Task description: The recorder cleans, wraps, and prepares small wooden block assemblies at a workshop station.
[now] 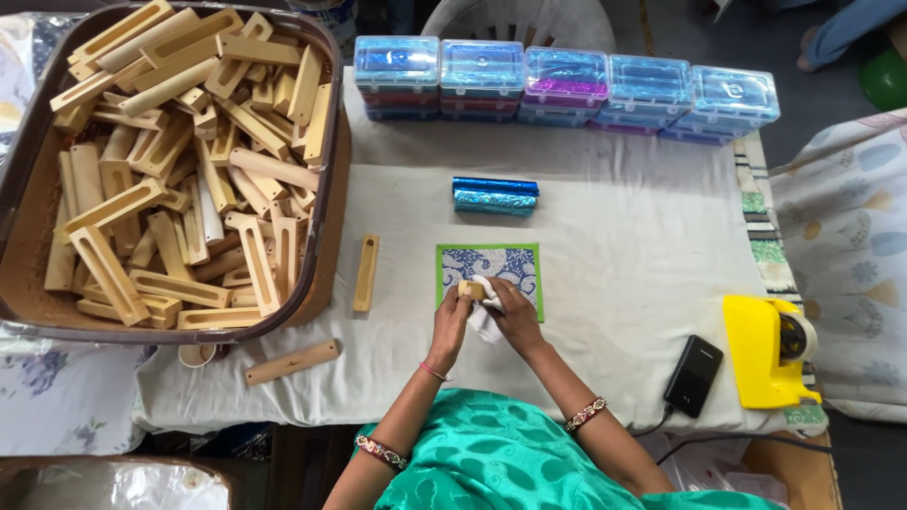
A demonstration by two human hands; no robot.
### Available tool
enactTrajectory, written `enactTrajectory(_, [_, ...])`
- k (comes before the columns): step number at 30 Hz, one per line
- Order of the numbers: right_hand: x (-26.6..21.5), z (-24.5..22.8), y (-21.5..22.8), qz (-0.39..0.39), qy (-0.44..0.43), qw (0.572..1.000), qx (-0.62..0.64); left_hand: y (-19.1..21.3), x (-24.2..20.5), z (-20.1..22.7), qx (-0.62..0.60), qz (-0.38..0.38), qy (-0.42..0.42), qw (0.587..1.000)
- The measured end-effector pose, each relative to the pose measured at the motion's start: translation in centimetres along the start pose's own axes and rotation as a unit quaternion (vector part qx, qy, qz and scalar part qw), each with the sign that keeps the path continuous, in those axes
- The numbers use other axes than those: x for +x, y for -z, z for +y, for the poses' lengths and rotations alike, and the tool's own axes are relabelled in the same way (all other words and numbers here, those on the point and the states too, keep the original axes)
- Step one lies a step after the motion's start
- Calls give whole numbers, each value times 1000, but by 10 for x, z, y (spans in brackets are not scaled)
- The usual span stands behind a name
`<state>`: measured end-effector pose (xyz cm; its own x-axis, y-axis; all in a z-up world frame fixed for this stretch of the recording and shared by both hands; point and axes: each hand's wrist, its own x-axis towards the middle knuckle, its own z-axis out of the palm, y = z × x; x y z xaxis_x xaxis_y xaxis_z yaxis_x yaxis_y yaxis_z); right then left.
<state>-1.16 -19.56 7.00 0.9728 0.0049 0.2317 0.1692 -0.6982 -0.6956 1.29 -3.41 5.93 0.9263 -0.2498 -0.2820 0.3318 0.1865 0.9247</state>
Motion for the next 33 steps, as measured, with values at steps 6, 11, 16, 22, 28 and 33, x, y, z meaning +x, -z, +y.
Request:
enactTrajectory(6, [-9,33,-9,-16,-48,998,-27,7,6,-11,132,61,8,989])
enactTrajectory(11, [-10,35,-1,-45,-91,993,-61,15,13,-21,77,40,-3,996])
enactTrajectory(16, [-40,62,24,-11,-141,986,-88,3,4,9,82,-9,-36,996])
enactTrajectory(22, [-87,165,64,108,-356,928,-5,-42,-20,37,190,-107,-55,974])
enactTrajectory(28, [-91,197,90,57,-428,641,635,-107,-141,207,54,-513,-34,856])
enactTrajectory(33, [-74,167,87,95,-297,566,763,-107,-192,213,21,-474,-39,879])
